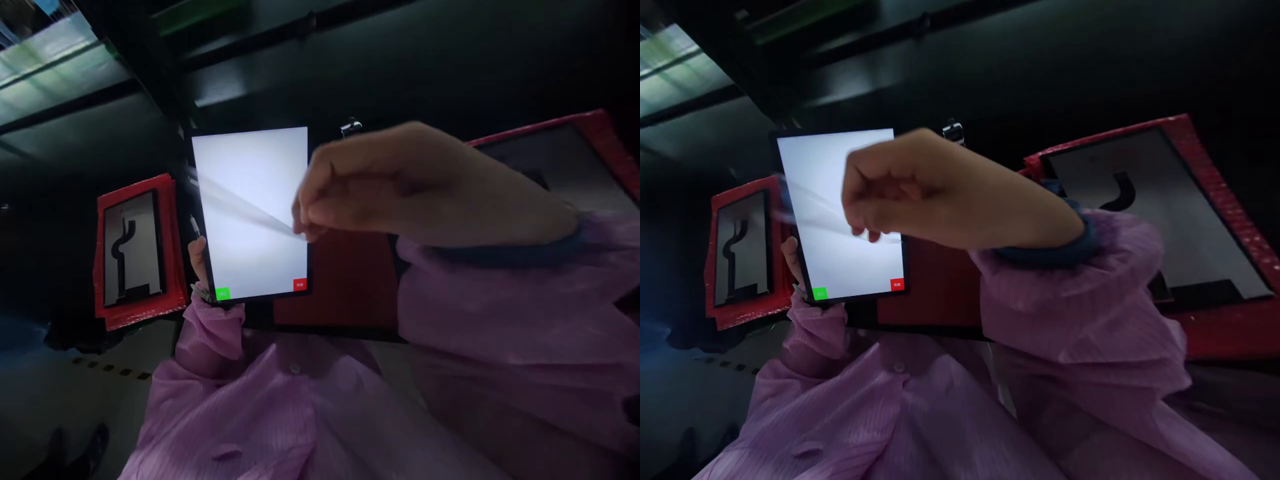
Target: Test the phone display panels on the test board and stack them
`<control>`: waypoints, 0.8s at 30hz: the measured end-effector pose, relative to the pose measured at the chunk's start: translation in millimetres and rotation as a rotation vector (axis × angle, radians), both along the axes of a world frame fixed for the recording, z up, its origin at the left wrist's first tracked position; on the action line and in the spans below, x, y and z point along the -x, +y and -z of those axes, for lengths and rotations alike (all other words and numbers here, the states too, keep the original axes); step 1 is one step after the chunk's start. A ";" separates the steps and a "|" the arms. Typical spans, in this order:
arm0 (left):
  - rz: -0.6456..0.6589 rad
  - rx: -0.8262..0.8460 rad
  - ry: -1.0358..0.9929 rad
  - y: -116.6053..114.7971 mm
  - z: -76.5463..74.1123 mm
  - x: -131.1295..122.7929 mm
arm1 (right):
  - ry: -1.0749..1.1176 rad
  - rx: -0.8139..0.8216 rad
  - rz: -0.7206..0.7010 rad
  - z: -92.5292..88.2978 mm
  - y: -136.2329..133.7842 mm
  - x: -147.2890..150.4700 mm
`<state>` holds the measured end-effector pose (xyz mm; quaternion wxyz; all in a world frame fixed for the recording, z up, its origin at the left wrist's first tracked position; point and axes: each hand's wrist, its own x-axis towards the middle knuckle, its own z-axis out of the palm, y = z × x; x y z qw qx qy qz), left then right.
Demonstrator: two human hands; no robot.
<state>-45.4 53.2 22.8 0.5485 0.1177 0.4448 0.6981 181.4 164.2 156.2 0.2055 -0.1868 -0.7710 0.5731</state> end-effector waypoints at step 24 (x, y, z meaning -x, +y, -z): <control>-0.012 -0.073 0.115 11.8 -13.0 -20.5 | 0.584 0.840 0.413 35.5 10.2 41.7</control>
